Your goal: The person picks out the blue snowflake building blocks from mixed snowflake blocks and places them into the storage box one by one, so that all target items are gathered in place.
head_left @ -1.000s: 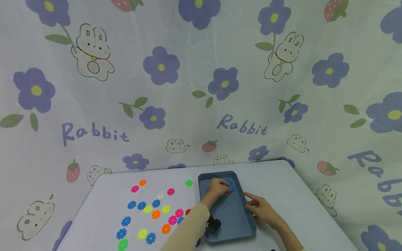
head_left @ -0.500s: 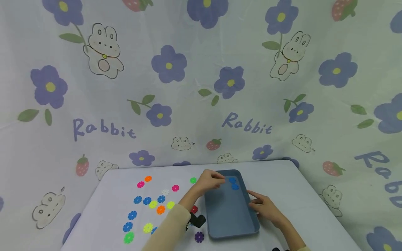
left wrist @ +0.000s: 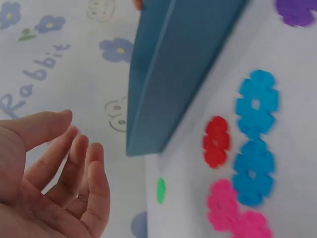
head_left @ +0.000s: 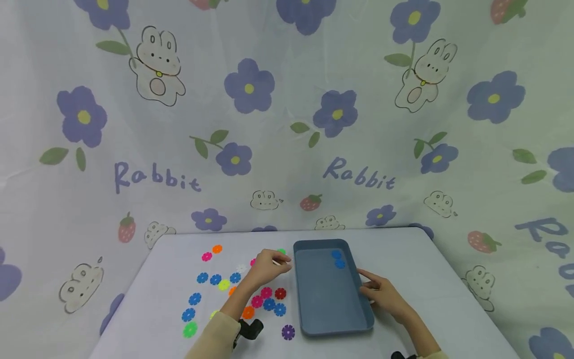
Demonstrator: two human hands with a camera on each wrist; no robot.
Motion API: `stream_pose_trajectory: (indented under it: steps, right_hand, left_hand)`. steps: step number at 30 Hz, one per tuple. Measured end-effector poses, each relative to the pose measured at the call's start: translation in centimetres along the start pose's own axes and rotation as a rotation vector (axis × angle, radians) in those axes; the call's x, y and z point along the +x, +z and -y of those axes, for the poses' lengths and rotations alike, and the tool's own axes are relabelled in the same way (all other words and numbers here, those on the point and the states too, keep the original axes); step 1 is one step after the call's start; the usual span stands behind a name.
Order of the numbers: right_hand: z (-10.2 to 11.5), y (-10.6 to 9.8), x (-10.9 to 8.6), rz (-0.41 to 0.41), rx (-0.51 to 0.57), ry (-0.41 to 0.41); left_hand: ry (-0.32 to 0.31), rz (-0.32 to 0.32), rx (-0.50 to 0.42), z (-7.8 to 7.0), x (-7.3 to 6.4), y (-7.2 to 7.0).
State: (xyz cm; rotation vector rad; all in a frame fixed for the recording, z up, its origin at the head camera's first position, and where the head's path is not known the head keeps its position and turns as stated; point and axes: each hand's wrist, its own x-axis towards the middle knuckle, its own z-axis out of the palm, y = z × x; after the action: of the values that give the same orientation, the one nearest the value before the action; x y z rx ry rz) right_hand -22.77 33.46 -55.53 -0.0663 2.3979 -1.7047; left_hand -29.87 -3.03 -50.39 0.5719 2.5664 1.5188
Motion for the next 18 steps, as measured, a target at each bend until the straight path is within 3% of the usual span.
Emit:
stream_pose_trajectory:
  steps: [8, 18]
  right_hand:
    - [0.1, 0.0, 0.1, -0.010, 0.002, 0.020]
    - [0.3, 0.4, -0.1, -0.035, -0.004, 0.043]
  left_hand:
    - [0.002, -0.004, 0.093, 2.7, -3.2, -1.1]
    - [-0.026, 0.084, 0.184, 4.9, -5.7, -1.7]
